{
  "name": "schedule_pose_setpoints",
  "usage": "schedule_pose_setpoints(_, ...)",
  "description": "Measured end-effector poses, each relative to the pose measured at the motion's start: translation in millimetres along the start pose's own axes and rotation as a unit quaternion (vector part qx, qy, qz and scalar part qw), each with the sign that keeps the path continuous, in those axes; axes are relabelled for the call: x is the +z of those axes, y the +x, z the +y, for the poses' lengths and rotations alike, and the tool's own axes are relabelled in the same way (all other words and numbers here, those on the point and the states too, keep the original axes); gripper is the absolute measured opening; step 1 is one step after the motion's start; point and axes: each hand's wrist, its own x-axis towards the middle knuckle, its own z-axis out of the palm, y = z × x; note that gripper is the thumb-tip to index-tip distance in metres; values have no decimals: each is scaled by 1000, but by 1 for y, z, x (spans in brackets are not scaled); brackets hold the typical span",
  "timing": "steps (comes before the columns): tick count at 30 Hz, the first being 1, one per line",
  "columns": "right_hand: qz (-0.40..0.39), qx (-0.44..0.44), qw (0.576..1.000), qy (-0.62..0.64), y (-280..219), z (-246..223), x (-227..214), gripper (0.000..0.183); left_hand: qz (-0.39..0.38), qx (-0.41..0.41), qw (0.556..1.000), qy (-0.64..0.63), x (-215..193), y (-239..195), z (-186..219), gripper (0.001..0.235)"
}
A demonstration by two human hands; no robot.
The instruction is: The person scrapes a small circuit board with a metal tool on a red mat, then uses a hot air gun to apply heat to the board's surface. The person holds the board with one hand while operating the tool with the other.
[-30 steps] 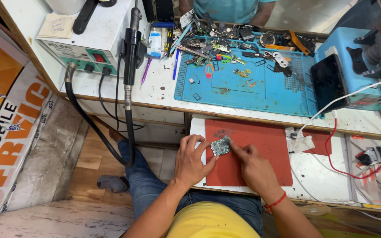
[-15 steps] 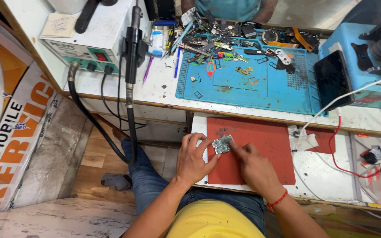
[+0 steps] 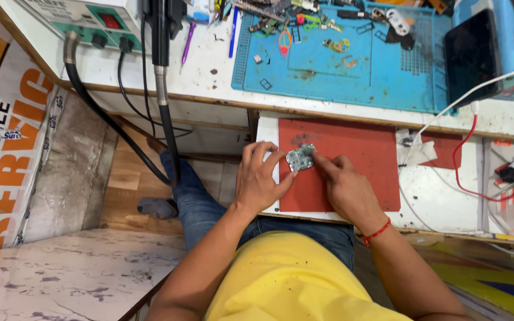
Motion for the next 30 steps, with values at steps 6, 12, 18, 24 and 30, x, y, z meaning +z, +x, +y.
schedule_pose_setpoints(6, 10, 1, 1000, -27, 1, 1, 1, 55, -4, -4, 1000, -4, -2, 3, 2, 41)
schedule_pose_setpoints(12, -4, -26, 998, -49, 2, 0, 2, 57, 2, 15, 1000, 2, 1, 1, -4, 42)
schedule_pose_setpoints(18, -18, -46, 999, 12, -3, -4, 3, 51, -12, 9, 1000, -2, 4, -3, -8, 42)
schedule_pose_setpoints(24, -1, -40, 999, -18, -5, -8, 0, 58, -7, 15, 1000, -1, 3, -4, -8, 44)
schedule_pose_setpoints(30, 4, -22, 999, -29, -3, -10, -4, 50, -1, 20, 1000, -5, 6, -2, -8, 41)
